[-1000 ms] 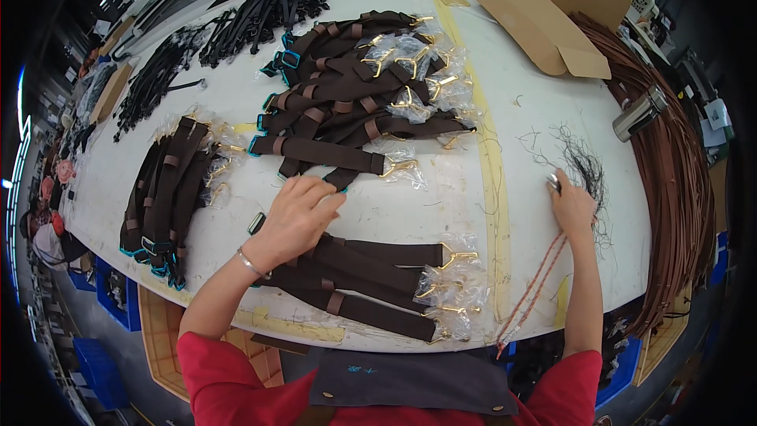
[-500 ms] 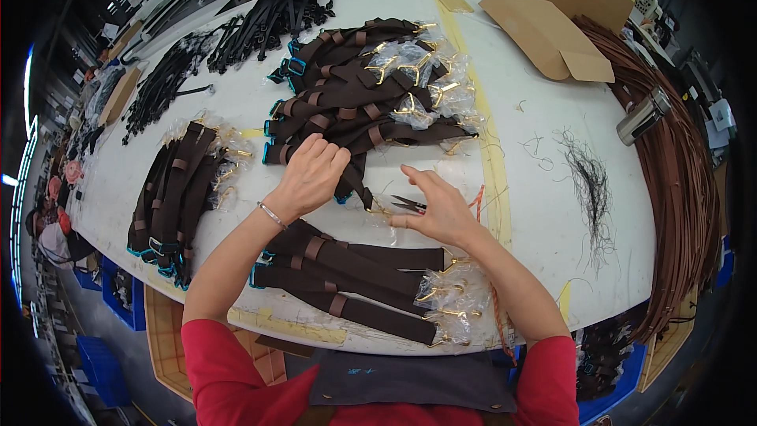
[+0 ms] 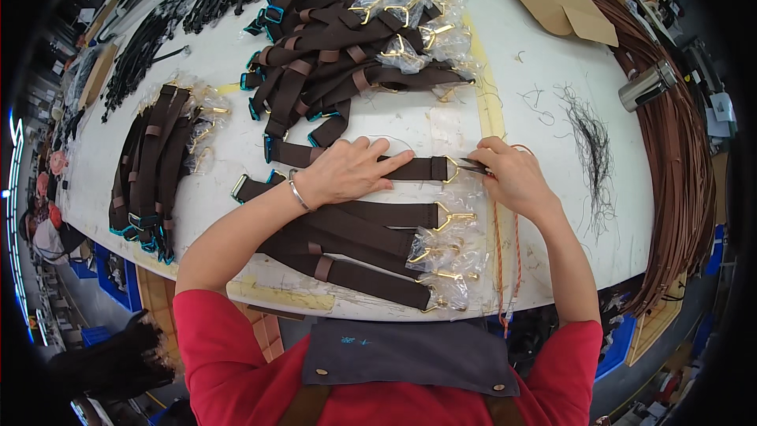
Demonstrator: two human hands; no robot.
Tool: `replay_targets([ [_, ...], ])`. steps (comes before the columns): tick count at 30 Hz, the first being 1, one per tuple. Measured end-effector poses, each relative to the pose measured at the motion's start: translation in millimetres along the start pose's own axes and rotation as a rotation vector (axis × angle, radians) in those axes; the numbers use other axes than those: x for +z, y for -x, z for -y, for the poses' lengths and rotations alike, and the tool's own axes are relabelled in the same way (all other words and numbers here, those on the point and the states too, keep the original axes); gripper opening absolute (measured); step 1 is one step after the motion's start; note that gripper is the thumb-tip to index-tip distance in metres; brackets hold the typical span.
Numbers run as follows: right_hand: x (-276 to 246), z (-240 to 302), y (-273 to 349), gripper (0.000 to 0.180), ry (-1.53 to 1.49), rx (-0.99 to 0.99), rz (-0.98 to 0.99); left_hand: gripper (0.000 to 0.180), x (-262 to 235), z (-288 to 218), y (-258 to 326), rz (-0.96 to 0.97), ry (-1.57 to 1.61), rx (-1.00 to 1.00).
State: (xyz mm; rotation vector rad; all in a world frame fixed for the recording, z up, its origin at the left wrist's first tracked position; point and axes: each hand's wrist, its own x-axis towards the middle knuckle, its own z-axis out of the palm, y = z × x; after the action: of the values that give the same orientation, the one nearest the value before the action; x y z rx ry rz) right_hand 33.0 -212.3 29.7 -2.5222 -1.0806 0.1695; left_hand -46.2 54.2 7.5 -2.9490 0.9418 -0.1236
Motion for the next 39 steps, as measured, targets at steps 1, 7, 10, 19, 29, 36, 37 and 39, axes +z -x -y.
replay_targets([
  [1,9,-6,3,0.023,0.019,-0.011,0.022,0.062,5,1,1,-0.008,-0.011,-0.001],
  [7,30,-15,5,0.027,-0.196,-0.055,-0.054,0.02,-6,1,-23,-0.036,0.269,-0.028],
  [10,19,-6,7,0.03,-0.09,-0.038,-0.076,0.016,6,0,-40,-0.087,0.519,-0.133],
  [19,-29,1,4,0.031,-0.222,0.29,0.049,0.026,0,-13,-74,0.086,0.6,-0.226],
  [29,-7,-25,-35,0.027,-0.375,-0.143,0.383,0.007,25,-19,-68,-0.037,0.507,-0.126],
  [36,1,-19,-53,0.026,-0.133,-0.085,0.328,0.008,25,-15,-64,-0.145,0.733,-0.215],
  [37,5,-20,-53,0.026,-0.154,-0.1,0.3,0.009,25,-14,-64,-0.138,0.761,-0.242],
  [39,11,-21,-51,0.025,-0.195,-0.129,0.246,0.008,25,-14,-64,-0.138,0.781,-0.259],
])
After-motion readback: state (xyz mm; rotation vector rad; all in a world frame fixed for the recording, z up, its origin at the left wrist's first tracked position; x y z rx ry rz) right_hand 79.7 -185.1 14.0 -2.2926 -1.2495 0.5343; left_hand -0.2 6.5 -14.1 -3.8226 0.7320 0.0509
